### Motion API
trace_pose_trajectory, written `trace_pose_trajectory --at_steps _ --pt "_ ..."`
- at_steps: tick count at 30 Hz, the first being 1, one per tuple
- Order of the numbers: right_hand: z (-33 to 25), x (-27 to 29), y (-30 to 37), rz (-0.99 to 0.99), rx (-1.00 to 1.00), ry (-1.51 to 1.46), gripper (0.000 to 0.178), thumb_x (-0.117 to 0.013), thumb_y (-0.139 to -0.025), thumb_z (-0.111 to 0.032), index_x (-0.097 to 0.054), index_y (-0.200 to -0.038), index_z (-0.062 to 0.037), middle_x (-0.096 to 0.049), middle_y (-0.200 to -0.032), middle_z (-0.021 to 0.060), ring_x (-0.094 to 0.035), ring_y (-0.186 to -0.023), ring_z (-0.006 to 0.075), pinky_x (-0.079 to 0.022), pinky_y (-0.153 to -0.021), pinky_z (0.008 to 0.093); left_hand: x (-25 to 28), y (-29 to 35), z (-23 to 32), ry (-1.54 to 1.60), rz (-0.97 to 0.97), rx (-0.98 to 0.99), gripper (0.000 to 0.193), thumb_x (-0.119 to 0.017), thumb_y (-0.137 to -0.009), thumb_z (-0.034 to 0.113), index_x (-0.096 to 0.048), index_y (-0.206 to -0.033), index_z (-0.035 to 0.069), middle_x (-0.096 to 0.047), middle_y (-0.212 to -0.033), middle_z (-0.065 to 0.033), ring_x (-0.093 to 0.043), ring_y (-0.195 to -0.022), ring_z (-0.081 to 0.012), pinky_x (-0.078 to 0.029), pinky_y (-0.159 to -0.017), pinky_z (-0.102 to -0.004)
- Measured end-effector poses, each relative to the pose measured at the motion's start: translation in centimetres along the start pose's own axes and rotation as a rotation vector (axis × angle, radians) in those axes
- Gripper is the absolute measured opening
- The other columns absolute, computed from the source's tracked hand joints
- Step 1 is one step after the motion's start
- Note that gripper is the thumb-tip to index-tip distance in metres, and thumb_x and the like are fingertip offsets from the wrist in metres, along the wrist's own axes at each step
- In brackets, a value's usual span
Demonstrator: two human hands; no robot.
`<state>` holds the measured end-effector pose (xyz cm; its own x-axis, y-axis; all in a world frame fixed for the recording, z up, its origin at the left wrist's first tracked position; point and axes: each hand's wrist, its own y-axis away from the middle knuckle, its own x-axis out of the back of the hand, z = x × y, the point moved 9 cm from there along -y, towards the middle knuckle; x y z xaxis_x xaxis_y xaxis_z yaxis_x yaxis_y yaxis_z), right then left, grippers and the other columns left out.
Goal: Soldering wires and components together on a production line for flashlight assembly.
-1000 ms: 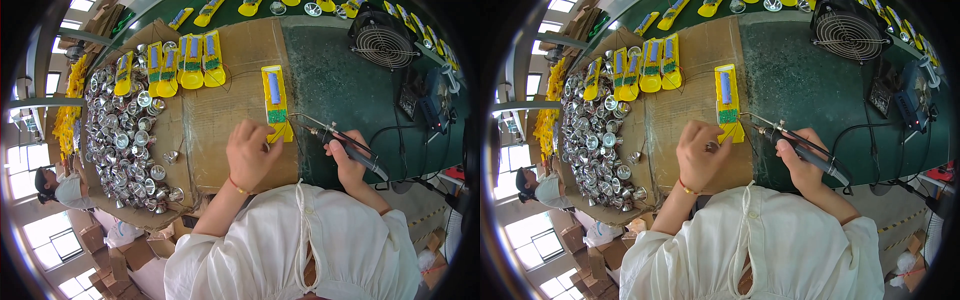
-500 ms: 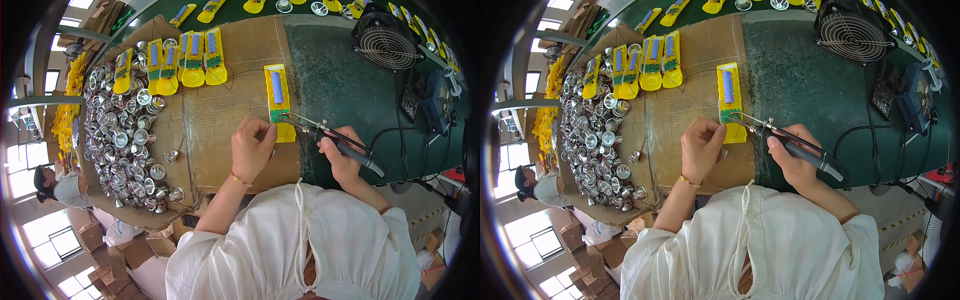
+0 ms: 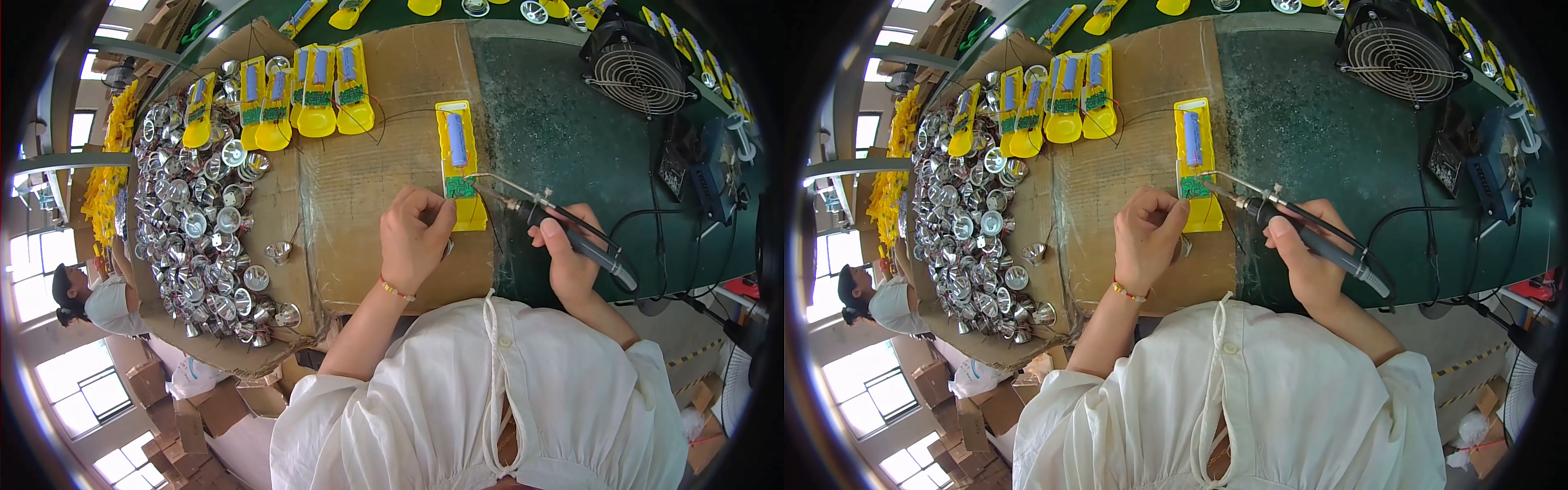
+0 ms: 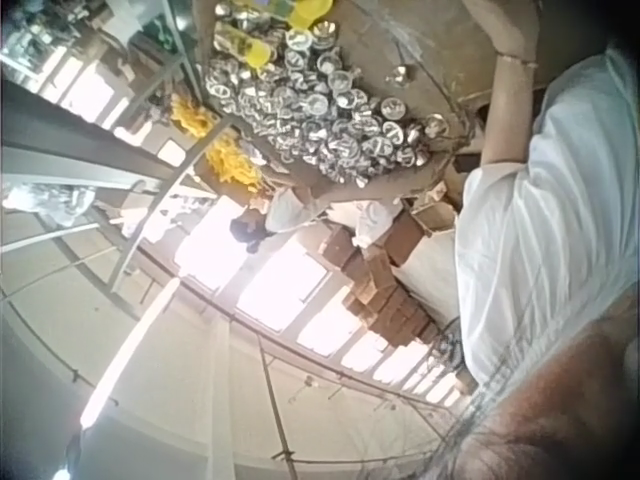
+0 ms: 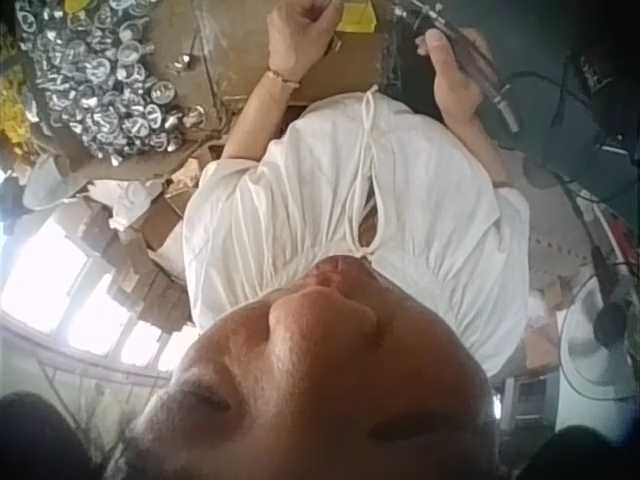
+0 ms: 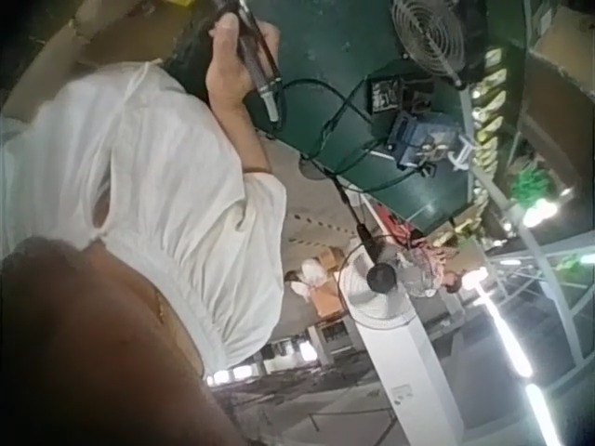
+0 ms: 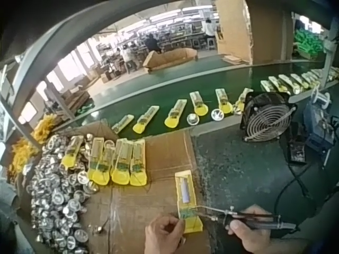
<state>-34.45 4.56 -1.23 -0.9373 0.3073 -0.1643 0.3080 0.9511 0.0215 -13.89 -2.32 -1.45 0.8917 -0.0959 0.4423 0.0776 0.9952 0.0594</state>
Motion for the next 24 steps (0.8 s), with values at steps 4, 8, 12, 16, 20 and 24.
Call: trace_pose_trajectory --at_steps 4,8,12,16,20,24 --pt "-0.3 0.5 -0.1 0.000 0.054 0.001 0.013 -0.060 -0.082 -0.006 -0.051 -0.088 0.0019 -0.059 -0.072 0.0102 -0.057 -0.062 0.0123 -0.048 -0.060 0.0240 -0.1 -0.1 -0.1 -0.007 -0.006 -0.003 0.013 -0.064 -0.075 0.008 -0.059 -0.069 -0.001 -0.055 -0.070 -0.0090 -0.056 -0.055 -0.0161 -0.044 -0.052 -0.0268" --pt "0.2 1.0 -0.4 0.007 0.067 -0.018 0.017 -0.062 -0.081 -0.008 -0.052 -0.089 0.0024 -0.061 -0.073 0.0108 -0.057 -0.062 0.0115 -0.048 -0.058 0.0230 -0.3 -0.4 -0.4 0.006 -0.010 0.023 0.013 -0.064 -0.075 0.008 -0.058 -0.068 -0.002 -0.055 -0.069 -0.0090 -0.056 -0.054 -0.0160 -0.044 -0.052 -0.0268" --pt "0.0 1.7 -0.8 0.031 0.069 -0.027 0.016 -0.062 -0.081 -0.007 -0.052 -0.090 0.0025 -0.061 -0.073 0.0110 -0.057 -0.063 0.0115 -0.048 -0.058 0.0230 0.3 -0.4 0.6 -0.040 0.021 -0.030 0.013 -0.064 -0.075 0.008 -0.058 -0.068 -0.002 -0.055 -0.068 -0.0087 -0.055 -0.053 -0.0162 -0.043 -0.051 -0.0269" --pt "-0.3 4.0 -1.6 0.093 0.077 -0.027 0.015 -0.061 -0.081 -0.006 -0.052 -0.089 0.0024 -0.060 -0.073 0.0109 -0.057 -0.063 0.0117 -0.048 -0.059 0.0230 0.5 -0.5 -0.3 0.144 0.036 0.150 0.012 -0.067 -0.074 0.010 -0.060 -0.071 0.000 -0.061 -0.070 -0.0084 -0.061 -0.060 -0.0140 -0.048 -0.056 -0.0246" --pt "0.1 5.5 -2.8 0.121 0.065 0.036 0.014 -0.061 -0.081 -0.006 -0.052 -0.088 0.0022 -0.060 -0.073 0.0106 -0.057 -0.063 0.0117 -0.047 -0.059 0.0226 -1.1 -0.6 -0.9 -0.196 -0.297 0.267 0.014 -0.064 -0.074 0.012 -0.063 -0.077 -0.002 -0.064 -0.062 -0.0096 -0.063 -0.057 -0.0148 -0.050 -0.056 -0.0259" --pt "1.1 6.5 -3.3 0.166 0.008 0.015 0.013 -0.060 -0.082 -0.007 -0.053 -0.088 0.0020 -0.058 -0.072 0.0096 -0.056 -0.063 0.0119 -0.046 -0.059 0.0228 -0.6 -7.4 2.2 -0.293 -0.188 -0.026 0.013 -0.062 -0.072 0.010 -0.064 -0.078 -0.001 -0.064 -0.065 -0.0133 -0.063 -0.058 -0.0181 -0.050 -0.056 -0.0282"
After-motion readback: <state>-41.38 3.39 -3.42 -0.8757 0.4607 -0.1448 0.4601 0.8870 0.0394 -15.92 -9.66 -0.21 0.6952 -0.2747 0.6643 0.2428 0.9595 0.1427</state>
